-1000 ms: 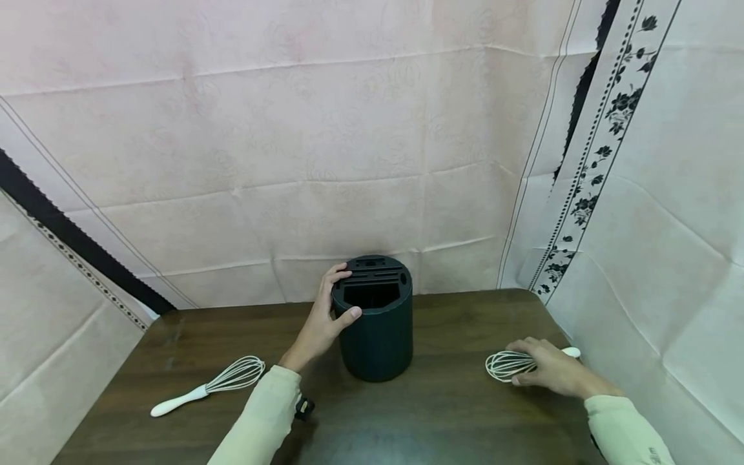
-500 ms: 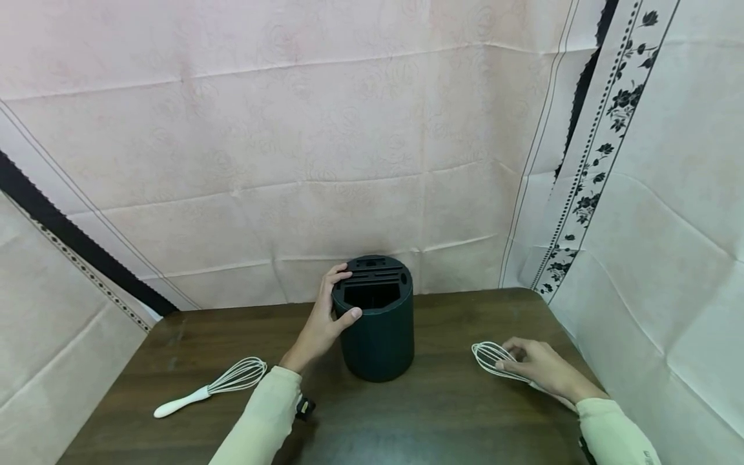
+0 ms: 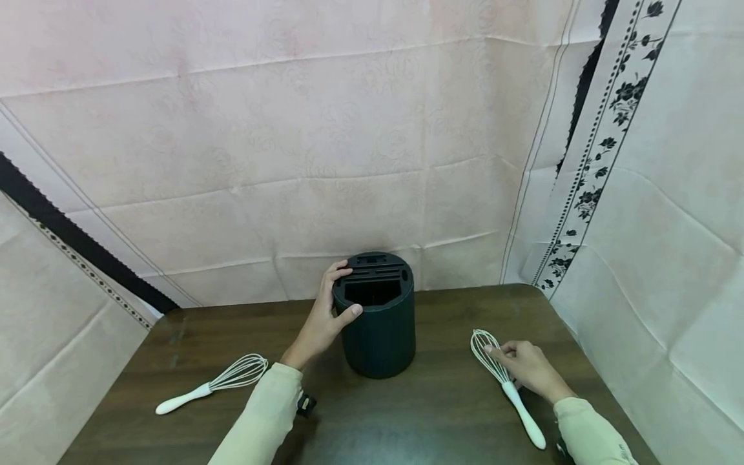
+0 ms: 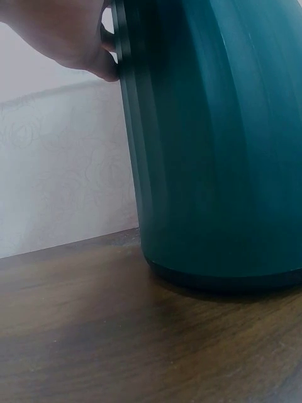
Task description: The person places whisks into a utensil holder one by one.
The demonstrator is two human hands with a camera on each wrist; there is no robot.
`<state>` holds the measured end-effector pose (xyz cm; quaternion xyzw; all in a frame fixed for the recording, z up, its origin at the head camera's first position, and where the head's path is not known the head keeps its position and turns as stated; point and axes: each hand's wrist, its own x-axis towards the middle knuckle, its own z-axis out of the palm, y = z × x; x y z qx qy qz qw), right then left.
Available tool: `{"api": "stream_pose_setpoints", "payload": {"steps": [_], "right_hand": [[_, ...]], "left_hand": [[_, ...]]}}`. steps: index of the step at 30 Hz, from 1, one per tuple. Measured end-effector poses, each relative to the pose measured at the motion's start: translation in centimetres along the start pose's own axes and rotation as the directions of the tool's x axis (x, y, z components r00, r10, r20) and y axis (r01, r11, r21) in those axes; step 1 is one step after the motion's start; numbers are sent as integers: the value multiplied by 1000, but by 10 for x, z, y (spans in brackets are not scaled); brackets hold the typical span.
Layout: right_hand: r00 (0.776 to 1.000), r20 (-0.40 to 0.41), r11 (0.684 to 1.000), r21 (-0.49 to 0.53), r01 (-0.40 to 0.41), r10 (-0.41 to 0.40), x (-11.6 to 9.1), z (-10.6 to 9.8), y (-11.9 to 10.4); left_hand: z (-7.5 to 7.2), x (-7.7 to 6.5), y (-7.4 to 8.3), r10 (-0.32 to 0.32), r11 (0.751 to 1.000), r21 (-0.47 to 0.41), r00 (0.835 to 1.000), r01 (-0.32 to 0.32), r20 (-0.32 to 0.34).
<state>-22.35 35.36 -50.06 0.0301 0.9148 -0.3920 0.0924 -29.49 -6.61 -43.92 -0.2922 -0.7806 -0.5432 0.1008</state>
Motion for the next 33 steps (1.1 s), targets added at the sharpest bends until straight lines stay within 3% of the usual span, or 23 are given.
{"api": "stream_pose_setpoints", "payload": {"steps": [6, 11, 18, 28, 33], "right_hand": [[997, 60, 996, 75, -54, 49, -12, -10, 6], [994, 111, 989, 142, -38, 22, -25, -13, 11], [996, 83, 980, 196, -4, -12, -33, -5, 10], [996, 82, 931, 359, -60, 32, -37, 5, 5], [997, 72, 908, 417, -32, 2, -41, 7, -3]], "left_hand": [[1, 0, 1, 5, 1000, 4, 1000, -5, 3], [0, 0, 1, 7, 1000, 10, 1000, -7, 2], [0, 0, 2, 1, 1000, 7, 1000, -1, 1], [-1, -1, 2, 6, 1000, 4, 1000, -6, 2], [-2, -1, 0, 3, 1000, 8, 1000, -3, 6]]}}
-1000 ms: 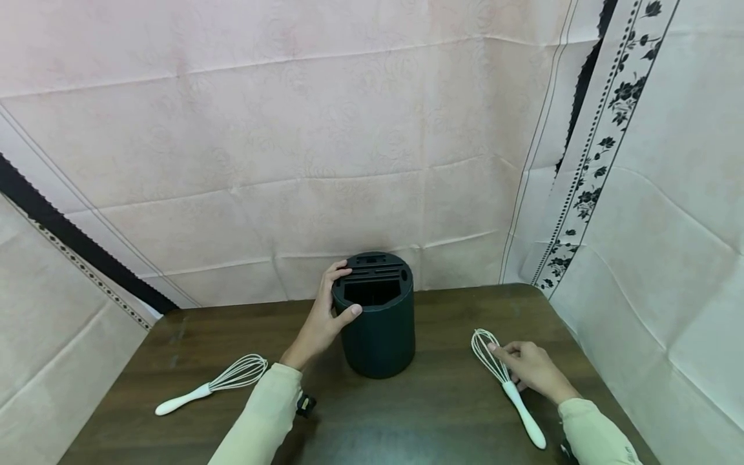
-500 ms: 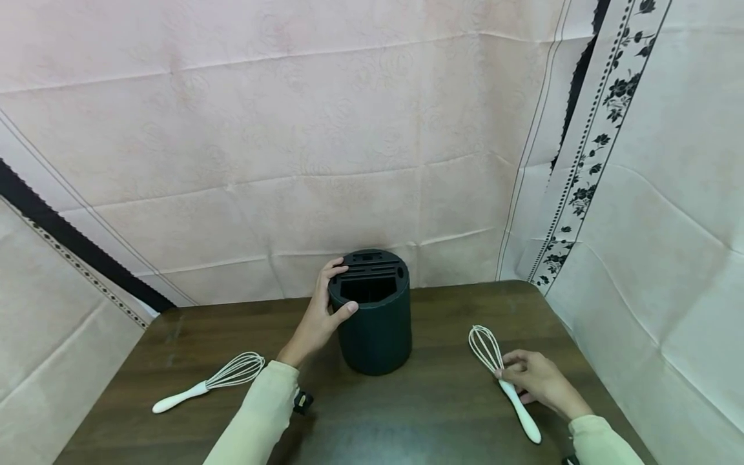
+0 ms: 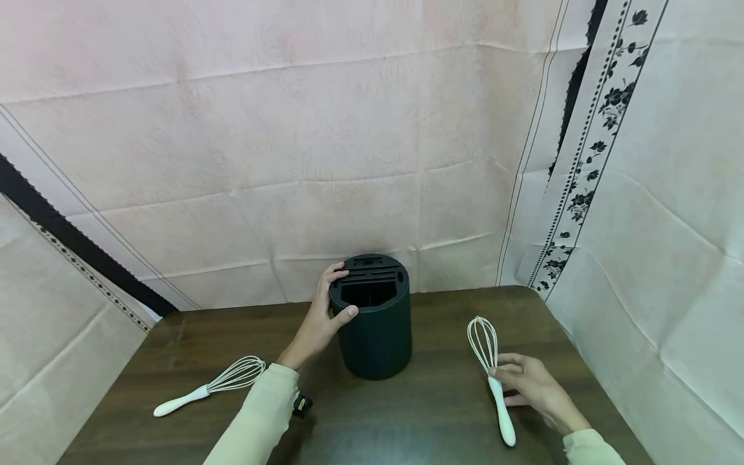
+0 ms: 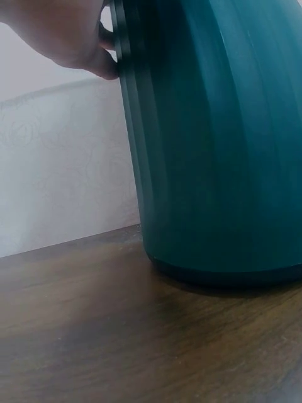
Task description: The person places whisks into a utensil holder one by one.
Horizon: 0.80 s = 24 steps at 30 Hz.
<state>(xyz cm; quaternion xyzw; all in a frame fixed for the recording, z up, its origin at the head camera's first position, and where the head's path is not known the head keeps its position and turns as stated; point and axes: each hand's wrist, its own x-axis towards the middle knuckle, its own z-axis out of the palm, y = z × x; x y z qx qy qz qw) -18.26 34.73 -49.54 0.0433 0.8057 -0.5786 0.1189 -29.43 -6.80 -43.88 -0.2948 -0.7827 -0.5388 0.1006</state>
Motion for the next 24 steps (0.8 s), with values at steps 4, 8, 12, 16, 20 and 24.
{"api": "stream_pose_setpoints", "payload": {"steps": [4, 8, 12, 16, 20, 24], "right_hand": [[999, 11, 998, 42, 51, -52, -5, 4, -11], [995, 9, 992, 79, 100, -101, -9, 10, -26], [991, -29, 987, 86, 134, -132, -13, 18, -40], [982, -82, 981, 85, 176, -169, -14, 26, -52], [970, -135, 970, 105, 218, -203, -13, 33, -67], [949, -188, 955, 109, 276, -253, -12, 38, -82]], "left_hand": [[-2, 0, 1, -4, 1000, 14, 1000, 4, 2], [-6, 0, 7, -20, 998, 63, 1000, 19, 16], [-8, 0, 14, -47, 992, 117, 999, 43, 28], [-7, 1, 18, -35, 988, 149, 999, 30, 30], [-7, 1, 18, -18, 985, 171, 999, 13, 29], [-7, 2, 17, -25, 981, 191, 999, 20, 25]]}}
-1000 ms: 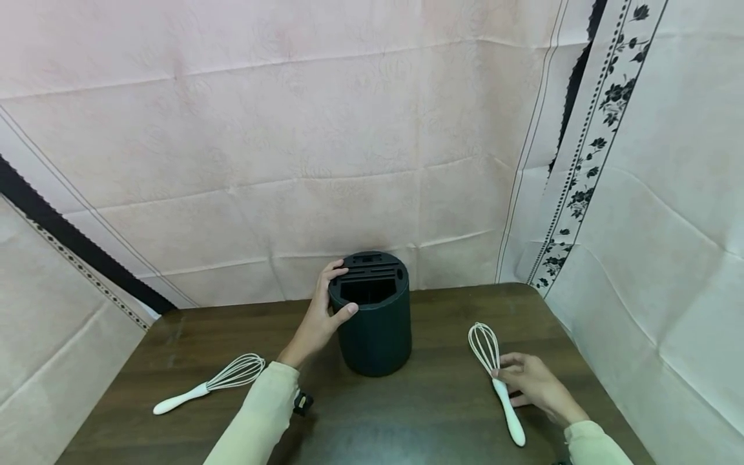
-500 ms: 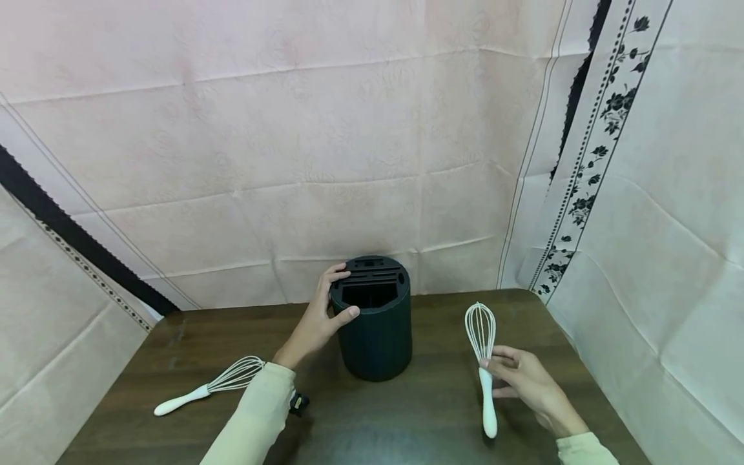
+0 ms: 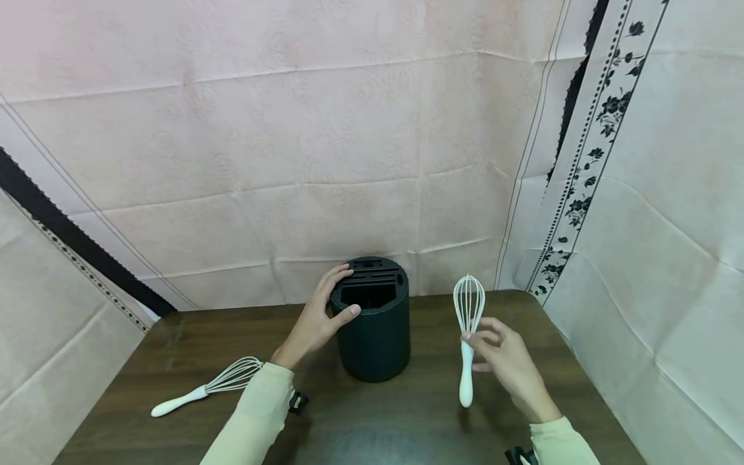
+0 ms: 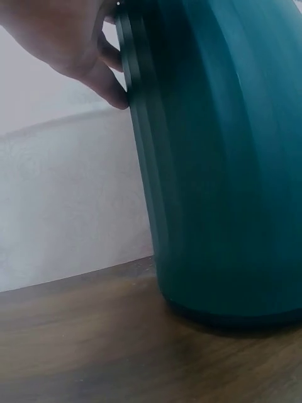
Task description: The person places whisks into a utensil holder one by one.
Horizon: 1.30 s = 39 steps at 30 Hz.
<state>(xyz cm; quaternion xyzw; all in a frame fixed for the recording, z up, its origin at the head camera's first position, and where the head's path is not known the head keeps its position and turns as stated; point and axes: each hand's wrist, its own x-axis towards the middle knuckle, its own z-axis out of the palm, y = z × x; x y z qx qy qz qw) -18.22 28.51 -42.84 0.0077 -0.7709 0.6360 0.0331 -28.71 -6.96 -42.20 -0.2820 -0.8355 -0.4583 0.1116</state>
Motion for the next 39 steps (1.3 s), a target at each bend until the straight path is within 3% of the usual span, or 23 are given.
{"api": "stream_pose_setpoints", "payload": {"steps": [10, 23, 39], "right_hand": [[996, -37, 997, -8, 83, -83, 3, 12, -26], [991, -35, 992, 2, 129, -129, 9, 27, -50], [953, -76, 956, -44, 289, -292, 14, 40, -77]], "left_hand": [[2, 1, -2, -10, 998, -54, 1000, 9, -8], [2, -1, -5, -3, 995, -96, 999, 0, -38], [3, 1, -4, -18, 994, -106, 999, 15, -28]]}}
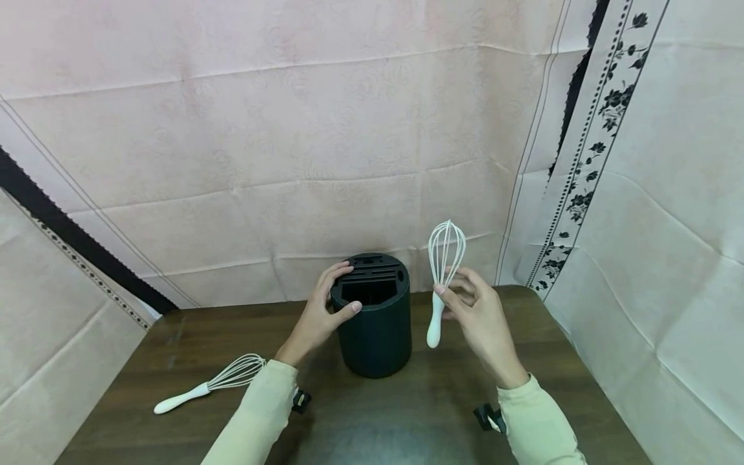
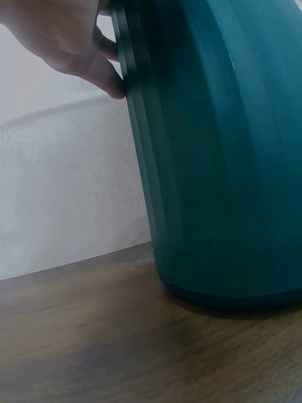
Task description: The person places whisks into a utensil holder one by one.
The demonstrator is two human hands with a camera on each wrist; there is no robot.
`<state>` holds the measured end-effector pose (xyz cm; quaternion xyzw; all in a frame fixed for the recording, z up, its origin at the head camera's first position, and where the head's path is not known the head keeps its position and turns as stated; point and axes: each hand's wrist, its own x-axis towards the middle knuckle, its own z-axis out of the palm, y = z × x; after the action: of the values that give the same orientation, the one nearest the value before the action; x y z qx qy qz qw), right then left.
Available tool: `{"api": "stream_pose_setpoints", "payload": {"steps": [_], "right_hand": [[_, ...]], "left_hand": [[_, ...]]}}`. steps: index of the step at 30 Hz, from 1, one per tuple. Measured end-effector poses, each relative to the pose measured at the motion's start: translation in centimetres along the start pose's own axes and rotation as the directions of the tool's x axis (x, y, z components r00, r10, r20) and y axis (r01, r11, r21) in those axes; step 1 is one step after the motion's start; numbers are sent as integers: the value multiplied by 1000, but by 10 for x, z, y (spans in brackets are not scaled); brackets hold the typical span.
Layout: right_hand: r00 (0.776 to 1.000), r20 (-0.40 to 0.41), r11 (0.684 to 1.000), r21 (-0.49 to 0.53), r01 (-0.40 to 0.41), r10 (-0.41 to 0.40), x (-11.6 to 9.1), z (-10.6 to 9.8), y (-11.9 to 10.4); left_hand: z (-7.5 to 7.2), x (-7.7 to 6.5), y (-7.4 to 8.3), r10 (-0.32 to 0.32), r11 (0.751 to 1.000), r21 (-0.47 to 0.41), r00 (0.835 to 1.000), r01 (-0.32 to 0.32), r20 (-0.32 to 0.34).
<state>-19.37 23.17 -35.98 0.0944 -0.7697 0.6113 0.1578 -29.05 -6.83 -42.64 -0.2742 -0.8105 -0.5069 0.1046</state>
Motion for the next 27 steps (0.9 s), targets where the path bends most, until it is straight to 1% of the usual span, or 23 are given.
{"api": "stream_pose_setpoints", "payload": {"steps": [8, 16, 24, 27], "right_hand": [[998, -28, 997, 43, 64, -63, 10, 8, -19], [992, 5, 992, 32, 123, -123, 19, 19, -33], [981, 32, 981, 49, 190, -191, 27, 25, -43], [977, 35, 978, 31, 208, -209, 32, 27, -46]], "left_hand": [[1, 3, 1, 3, 1000, -5, 1000, -3, -3], [1, -3, -2, -16, 1000, -25, 1000, 15, -3], [2, -2, -4, -5, 999, -34, 1000, 5, -5], [2, -1, -4, 4, 999, -41, 1000, -4, -12]]}}
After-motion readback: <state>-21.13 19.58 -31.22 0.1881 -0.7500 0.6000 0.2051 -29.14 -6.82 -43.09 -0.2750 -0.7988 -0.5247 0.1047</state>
